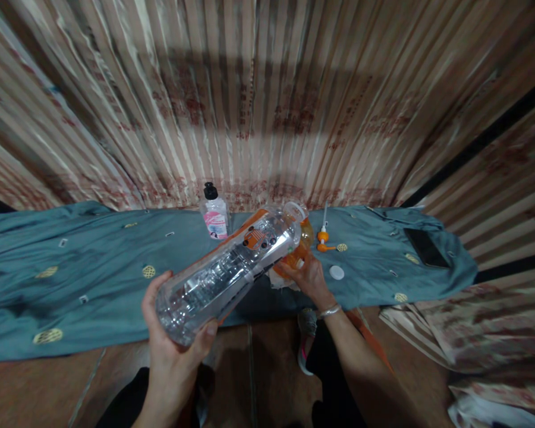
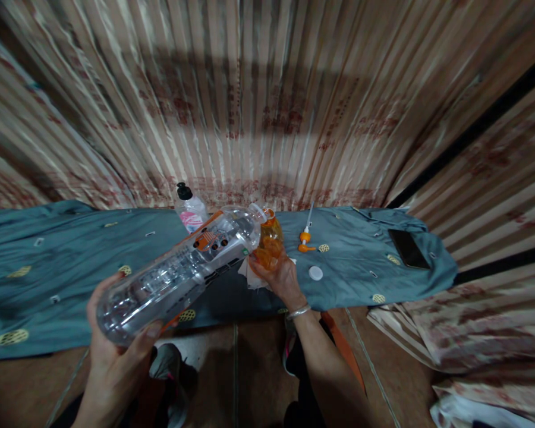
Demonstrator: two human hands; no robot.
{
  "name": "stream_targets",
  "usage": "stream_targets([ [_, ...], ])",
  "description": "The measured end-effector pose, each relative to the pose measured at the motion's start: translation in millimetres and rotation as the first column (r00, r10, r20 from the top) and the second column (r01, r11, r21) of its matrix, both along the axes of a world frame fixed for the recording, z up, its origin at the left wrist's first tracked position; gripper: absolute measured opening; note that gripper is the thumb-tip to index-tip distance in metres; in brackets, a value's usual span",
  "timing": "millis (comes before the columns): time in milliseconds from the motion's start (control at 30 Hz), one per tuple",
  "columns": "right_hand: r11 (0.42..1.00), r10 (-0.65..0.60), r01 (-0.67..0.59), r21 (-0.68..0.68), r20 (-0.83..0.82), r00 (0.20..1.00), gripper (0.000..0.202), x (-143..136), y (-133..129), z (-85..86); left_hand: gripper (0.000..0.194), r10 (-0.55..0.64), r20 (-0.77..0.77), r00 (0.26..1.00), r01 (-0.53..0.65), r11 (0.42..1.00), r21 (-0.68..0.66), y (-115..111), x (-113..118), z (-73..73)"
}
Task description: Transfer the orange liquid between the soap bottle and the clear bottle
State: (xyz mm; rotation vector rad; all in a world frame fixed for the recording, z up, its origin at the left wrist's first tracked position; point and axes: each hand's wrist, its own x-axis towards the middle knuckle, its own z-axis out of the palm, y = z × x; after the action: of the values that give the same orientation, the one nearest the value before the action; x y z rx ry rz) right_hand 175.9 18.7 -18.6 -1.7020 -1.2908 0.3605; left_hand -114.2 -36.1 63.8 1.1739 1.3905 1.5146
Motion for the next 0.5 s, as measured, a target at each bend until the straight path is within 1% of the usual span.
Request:
stream_targets([
  [133, 1.000, 0.019, -0.019, 0.005, -0.011, 1.000, 0.062, 1.8, 0.1, -2.3, 0.103, -0.002, -0.005, 1.000, 0.002, 1.000, -0.013, -0.9, 0.4, 1.9],
  [300, 0.999, 0.038, -0.038, 0.004, -0.026, 0.999, 0.058, 3.1, 0.4, -2.2, 0.106, -0.008, -0.005, 1.000, 0.008, 1.000, -0.012, -1.5, 2.4, 3.3],
  [400, 1.000, 0.023, -0.023, 0.005, -0.020, 1.000, 0.061, 3.3, 0.6, -2.0, 0.103, -0.006, 0.031, 1.000, 0.006, 1.000, -0.001, -1.4, 3.2, 2.7],
  [500, 1.000, 0.004, -0.004, -0.001, -0.017, 1.000, 0.062, 3.1, 0.6, -1.8, 0.103, -0.003, 0.030, 1.000, 0.003, 1.000, 0.002, -1.3, 2.9, 1.8],
])
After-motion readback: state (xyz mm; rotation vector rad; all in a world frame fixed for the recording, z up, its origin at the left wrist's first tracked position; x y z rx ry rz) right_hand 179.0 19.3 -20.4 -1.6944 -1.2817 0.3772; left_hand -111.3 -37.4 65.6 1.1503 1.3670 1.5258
